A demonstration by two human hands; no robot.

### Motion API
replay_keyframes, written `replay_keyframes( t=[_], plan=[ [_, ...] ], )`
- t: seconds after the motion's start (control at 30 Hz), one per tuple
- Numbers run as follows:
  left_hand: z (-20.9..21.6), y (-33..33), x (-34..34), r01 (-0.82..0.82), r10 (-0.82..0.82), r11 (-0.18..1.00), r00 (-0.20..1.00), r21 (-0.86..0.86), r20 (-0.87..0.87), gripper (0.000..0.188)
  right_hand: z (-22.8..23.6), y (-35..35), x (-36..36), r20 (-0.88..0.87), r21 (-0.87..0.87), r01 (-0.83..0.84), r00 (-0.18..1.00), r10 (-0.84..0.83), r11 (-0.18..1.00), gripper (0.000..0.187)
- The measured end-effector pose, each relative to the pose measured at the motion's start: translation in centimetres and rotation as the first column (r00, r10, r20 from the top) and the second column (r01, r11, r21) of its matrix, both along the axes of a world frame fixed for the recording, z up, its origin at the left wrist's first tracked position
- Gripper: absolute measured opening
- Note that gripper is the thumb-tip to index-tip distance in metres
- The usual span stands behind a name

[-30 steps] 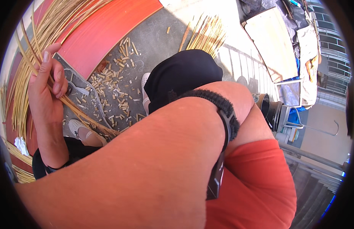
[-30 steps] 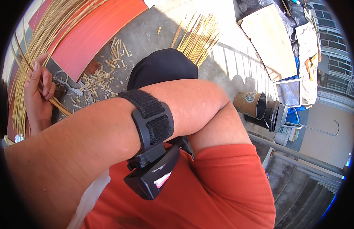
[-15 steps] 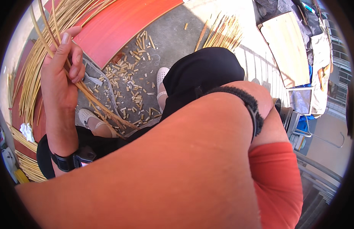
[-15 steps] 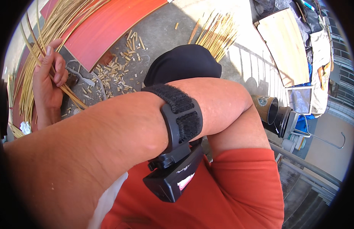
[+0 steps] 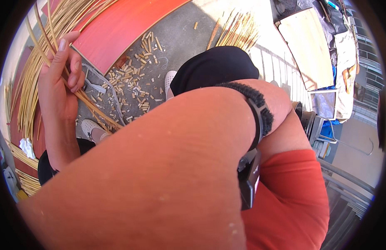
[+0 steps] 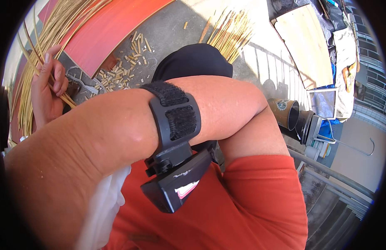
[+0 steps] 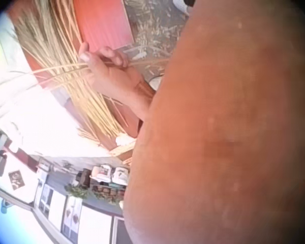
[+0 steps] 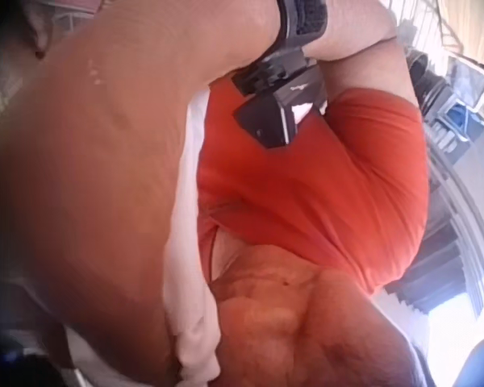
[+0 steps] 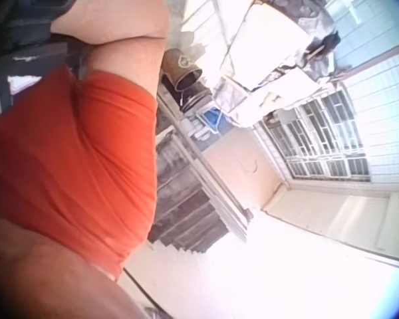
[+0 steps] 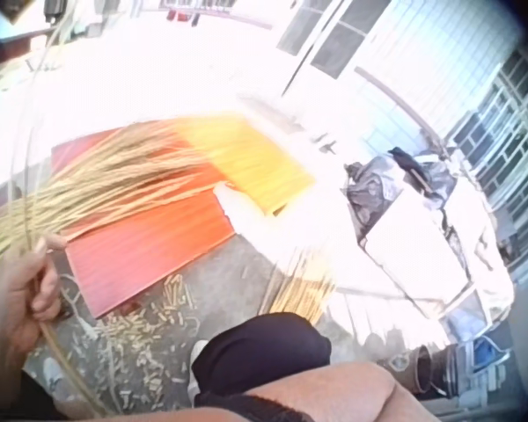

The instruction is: Sorting and bundling straw stalks to prepare broom heads.

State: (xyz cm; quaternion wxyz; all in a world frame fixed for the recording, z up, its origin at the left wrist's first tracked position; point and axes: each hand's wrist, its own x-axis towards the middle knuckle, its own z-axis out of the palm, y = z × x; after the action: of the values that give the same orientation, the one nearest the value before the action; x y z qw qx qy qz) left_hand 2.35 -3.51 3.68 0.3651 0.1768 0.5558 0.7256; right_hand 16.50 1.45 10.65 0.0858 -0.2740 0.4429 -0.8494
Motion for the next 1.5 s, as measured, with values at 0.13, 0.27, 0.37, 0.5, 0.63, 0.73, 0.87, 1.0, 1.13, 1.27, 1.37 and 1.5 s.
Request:
replay_keyframes(
  t=[0.13, 0.27, 0.37, 0.5, 0.63, 0.73, 0.87, 1.0, 1.13, 1.27, 1.37, 1.5],
  plan=[
    [-1.6, 2.9, 0.7, 0.056, -0.056, 0.998, 0.997, 0.006, 0.051, 0.03, -0.5, 1.7, 0.9, 0.027, 0.075, 0.094, 0.995, -0.096, 0.993, 0.024],
    [-0.5, 0.3, 0.2, -0.002, 0.005, 0.999, 0.998, -0.042, 0.055, 0.031, 0.1, 0.9, 0.5, 0.005, 0.041, 0.035, 0.999, -0.035, 0.999, 0.024],
    [-1.0, 0.5, 0.1, 0.025, -0.023, 0.998, 0.998, -0.049, 0.056, 0.031, -0.1, 1.1, 0.5, 0.015, 0.043, 0.043, 0.999, -0.044, 0.998, 0.023],
    [-1.1, 1.2, 0.1, 0.038, -0.037, 0.998, 0.999, -0.041, 0.021, 0.031, -0.3, 1.2, 0.5, 0.021, 0.029, 0.048, 0.999, -0.049, 0.998, 0.023],
    [-1.0, 1.5, 0.3, 0.051, -0.05, 0.997, 0.999, -0.059, 0.014, 0.033, -0.7, 1.3, 0.6, 0.019, 0.017, 0.057, 0.998, -0.057, 0.998, 0.023],
    [-1.0, 1.6, 0.3, 0.027, -0.026, 0.996, 1.0, -0.086, 0.013, 0.033, -0.9, 1.5, 0.8, 0.023, 0.019, 0.062, 0.998, -0.063, 0.998, 0.023],
    [-1.3, 1.5, 0.2, 0.052, -0.051, 0.996, 0.999, -0.073, 0.017, 0.033, -1.0, 1.5, 1.0, 0.021, 0.025, 0.067, 0.997, -0.068, 0.997, 0.022],
    [-1.3, 0.8, 0.1, 0.04, -0.041, 0.994, 0.999, -0.101, -0.003, 0.034, -1.2, 1.3, 0.9, 0.018, 0.027, 0.047, 0.999, -0.048, 0.999, 0.022],
    [-2.0, 1.1, 0.2, 0.041, -0.039, 0.997, 0.999, -0.069, 0.024, 0.034, -1.8, 1.1, 1.1, 0.046, 0.038, 0.039, 0.998, -0.04, 0.999, 0.022],
    [-1.8, 2.1, 0.2, 0.094, -0.093, 0.995, 0.995, -0.04, 0.037, 0.033, -1.9, 2.0, 1.1, 0.056, 0.037, 0.043, 0.997, -0.046, 0.998, 0.022],
    [-1.6, 1.2, -0.1, 0.086, -0.085, 0.996, 0.996, -0.025, 0.04, 0.032, -1.8, 1.6, 0.9, 0.054, 0.027, 0.013, 0.998, -0.014, 1.0, 0.022],
    [-1.9, 0.9, -0.4, 0.118, -0.117, 0.993, 0.992, -0.017, 0.041, 0.031, -1.9, 1.7, 0.8, 0.058, 0.044, -0.001, 0.998, -0.002, 0.999, 0.022]
  ],
)
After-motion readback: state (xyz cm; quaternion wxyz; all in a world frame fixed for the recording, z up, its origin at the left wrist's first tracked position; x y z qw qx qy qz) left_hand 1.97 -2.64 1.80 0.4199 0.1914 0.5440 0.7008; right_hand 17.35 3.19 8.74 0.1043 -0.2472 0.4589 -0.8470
